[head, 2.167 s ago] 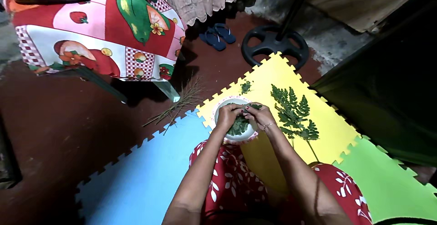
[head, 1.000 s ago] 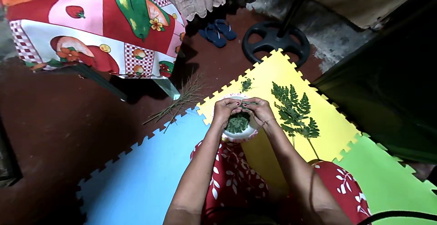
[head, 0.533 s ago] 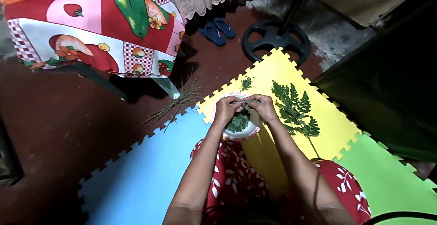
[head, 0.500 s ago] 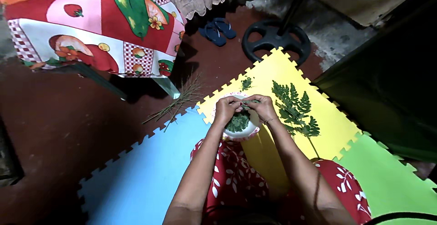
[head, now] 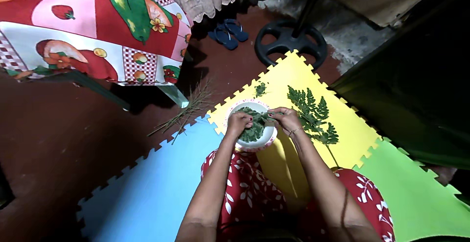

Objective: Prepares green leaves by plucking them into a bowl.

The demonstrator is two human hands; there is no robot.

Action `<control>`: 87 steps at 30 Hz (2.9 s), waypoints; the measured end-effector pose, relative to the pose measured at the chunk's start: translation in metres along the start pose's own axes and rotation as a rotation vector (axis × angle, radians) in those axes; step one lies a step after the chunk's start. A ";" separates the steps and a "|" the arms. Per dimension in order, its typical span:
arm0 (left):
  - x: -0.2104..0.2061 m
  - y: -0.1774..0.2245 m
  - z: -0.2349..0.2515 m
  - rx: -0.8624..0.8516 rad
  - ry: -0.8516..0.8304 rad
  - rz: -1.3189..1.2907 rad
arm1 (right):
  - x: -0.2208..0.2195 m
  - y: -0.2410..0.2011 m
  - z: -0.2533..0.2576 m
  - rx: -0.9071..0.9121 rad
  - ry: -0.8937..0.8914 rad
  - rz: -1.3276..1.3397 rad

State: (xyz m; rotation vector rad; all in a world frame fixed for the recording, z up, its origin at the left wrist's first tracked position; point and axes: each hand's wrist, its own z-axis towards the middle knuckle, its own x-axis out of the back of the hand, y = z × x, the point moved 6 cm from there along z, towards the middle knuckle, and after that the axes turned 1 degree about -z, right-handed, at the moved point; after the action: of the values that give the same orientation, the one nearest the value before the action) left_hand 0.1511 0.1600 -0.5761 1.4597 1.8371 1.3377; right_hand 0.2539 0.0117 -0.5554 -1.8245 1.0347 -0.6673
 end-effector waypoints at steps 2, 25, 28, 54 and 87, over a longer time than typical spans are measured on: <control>-0.010 0.003 0.002 -0.030 -0.131 0.264 | -0.001 0.003 0.001 -0.010 -0.006 -0.007; -0.015 0.036 -0.010 -0.293 -0.151 0.586 | -0.030 0.000 0.003 0.035 -0.233 -0.260; -0.014 0.038 -0.013 -0.278 -0.202 0.589 | -0.030 -0.001 0.004 0.018 -0.222 -0.224; -0.073 0.041 0.169 -0.032 -0.116 0.834 | 0.092 0.067 -0.047 -0.218 -0.126 0.048; 0.005 0.022 -0.005 -0.261 0.082 0.082 | -0.047 0.011 -0.007 -0.204 -0.336 0.114</control>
State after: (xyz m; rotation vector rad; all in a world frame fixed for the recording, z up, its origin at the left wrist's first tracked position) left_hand 0.1560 0.1621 -0.5538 1.3719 1.5933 1.6305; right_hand 0.2209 0.0469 -0.5632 -1.9518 0.9962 -0.1809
